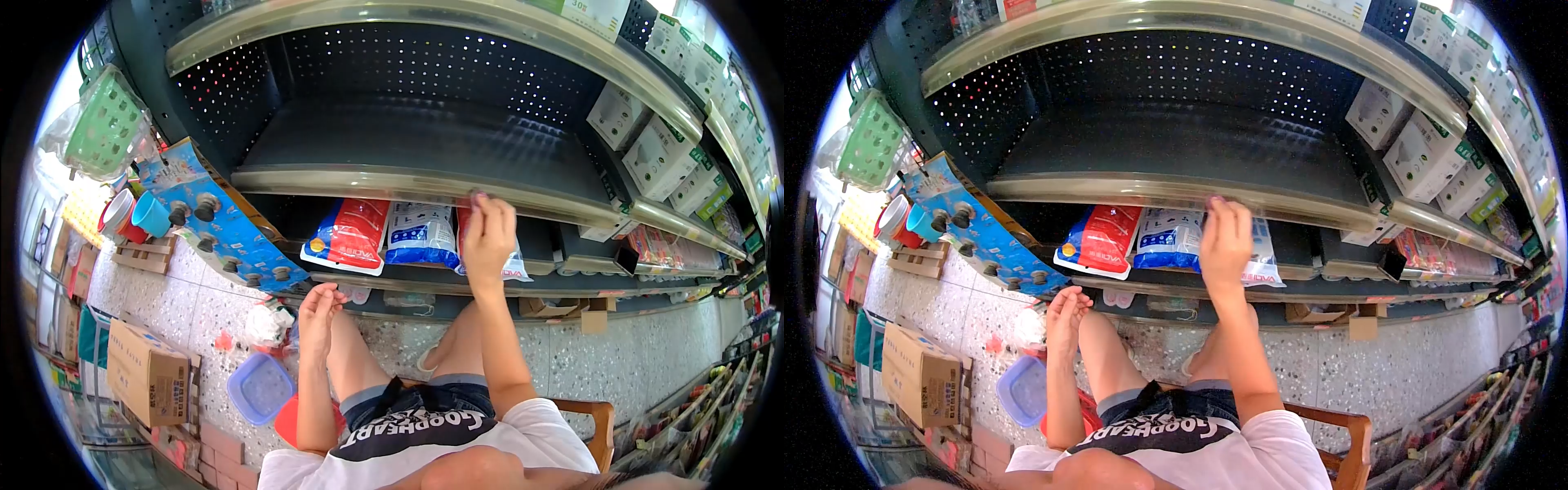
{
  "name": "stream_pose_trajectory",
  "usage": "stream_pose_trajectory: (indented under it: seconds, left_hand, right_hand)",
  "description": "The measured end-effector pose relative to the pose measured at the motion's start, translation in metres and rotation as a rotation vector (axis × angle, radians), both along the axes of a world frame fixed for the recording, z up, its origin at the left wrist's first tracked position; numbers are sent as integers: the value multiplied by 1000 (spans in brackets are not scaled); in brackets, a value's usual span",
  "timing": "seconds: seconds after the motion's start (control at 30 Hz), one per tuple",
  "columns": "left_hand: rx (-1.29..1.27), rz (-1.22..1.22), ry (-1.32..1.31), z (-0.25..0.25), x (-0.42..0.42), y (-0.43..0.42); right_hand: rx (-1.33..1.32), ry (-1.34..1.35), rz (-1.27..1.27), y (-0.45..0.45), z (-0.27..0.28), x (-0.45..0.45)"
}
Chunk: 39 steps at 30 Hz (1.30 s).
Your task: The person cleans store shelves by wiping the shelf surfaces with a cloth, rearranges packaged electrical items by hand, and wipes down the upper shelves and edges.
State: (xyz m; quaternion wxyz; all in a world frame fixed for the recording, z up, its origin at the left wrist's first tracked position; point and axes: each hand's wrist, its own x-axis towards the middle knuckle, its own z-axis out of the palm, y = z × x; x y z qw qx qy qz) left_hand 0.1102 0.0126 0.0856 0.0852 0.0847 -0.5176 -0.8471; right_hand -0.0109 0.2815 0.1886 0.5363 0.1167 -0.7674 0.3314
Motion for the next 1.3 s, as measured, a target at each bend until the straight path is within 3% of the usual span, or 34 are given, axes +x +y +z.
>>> stream_pose_trajectory:
  seconds: [0.23, 0.87, 1.1, 1.3]
  left_hand:
    - [1, -23, 6, -9, -9, -1]
    - [44, 2, -9, -14, -14, -11]
    - [26, 0, 3, 0, -9, -3]
    - [6, 39, -11, 0, 3, -6]
  right_hand:
    - [-106, 15, -79, 6, 12, -5]
    - [153, 20, 129, -108, 31, -24]
    - [225, -6, 249, -93, 32, -19]
    - [198, 8, 155, -60, 15, -14]
